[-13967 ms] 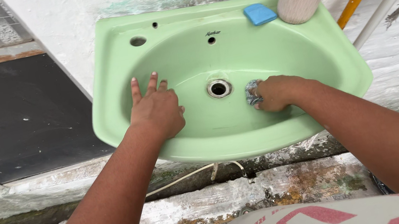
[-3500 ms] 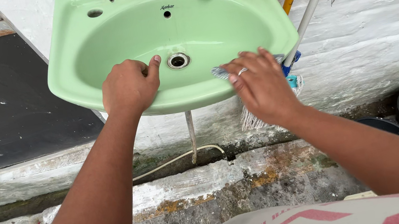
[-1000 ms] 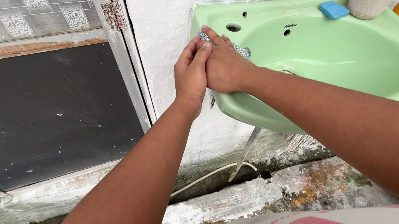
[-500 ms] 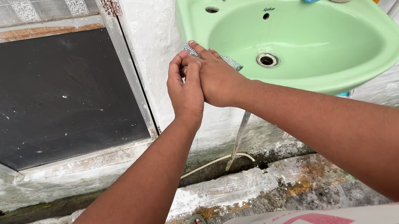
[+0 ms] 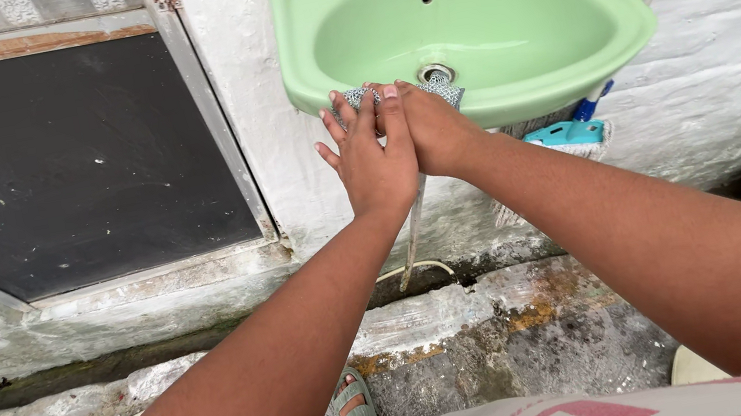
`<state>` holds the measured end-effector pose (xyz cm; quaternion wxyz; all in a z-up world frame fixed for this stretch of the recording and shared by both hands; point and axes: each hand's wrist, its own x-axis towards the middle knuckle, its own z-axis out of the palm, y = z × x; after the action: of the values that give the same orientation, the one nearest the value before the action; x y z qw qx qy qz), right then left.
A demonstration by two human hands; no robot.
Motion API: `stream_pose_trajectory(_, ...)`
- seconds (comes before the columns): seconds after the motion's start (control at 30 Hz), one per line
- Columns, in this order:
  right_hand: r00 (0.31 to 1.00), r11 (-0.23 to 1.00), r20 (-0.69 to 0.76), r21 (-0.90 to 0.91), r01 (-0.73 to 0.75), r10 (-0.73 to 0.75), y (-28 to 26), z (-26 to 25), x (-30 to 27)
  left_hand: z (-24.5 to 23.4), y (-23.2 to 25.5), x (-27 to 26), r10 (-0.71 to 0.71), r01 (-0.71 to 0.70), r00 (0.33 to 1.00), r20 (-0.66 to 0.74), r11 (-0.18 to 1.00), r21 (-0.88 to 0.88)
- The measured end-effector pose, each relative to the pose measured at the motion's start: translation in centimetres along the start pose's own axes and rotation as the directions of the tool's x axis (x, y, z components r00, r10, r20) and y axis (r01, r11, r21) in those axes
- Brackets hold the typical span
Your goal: The person scrubs a light green wall-mounted sink using a metal mesh scrubber and running water. They clean the basin, the rim, and the faucet, rinsing the scrubber periodically. The person also wipes the sink surface with their hands to remove soap residue.
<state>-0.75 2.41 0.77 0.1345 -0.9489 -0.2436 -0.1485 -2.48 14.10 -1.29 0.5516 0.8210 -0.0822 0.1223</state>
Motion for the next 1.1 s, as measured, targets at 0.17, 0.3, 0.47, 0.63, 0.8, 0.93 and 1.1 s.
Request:
stream_pose_trajectory(0.17,0.988,0.989,0.037,-0.017,-0.148,0.148,2.5,-1.6,-4.1,2.8,1.8,-1.7,0.158,-0.189,0.974,0.165,0.961,0.199)
stream_pose_trajectory(0.3,0.995,0.998,-0.089,-0.046,-0.038,0.034,4.7,-2.8,-7.0,4.5,1.5,-2.4,0.348,-0.424,0.894,0.281,0.86,0.284)
stream_pose_trajectory(0.47,0.984,0.998,-0.17,-0.033,-0.054,0.047,8.5,-4.1,-9.5,7.5,3.1,-1.4,0.43,-0.574,0.801,0.417,0.749,0.331)
stream_pose_trajectory(0.63,0.944,0.95,-0.168,-0.08,-0.302,0.285,12.2,-5.9,-12.2,11.7,5.5,-0.1,0.44,-0.672,0.693,0.572,0.681,0.291)
stream_pose_trajectory(0.8,0.921,0.921,-0.23,-0.162,-0.354,0.314,16.7,-7.5,-14.3,17.2,7.5,1.9,0.431,-0.712,0.607,0.668,0.668,0.216)
stream_pose_trajectory(0.93,0.884,0.871,-0.217,-0.187,-0.454,0.414,19.8,-8.4,-15.5,20.9,8.7,3.9,0.406,-0.715,0.536,0.74,0.685,0.143)
stream_pose_trajectory(1.1,0.873,0.856,-0.273,-0.222,-0.466,0.405,23.2,-9.4,-16.2,24.1,10.4,5.9,0.315,-0.682,0.486,0.815,0.72,0.129)
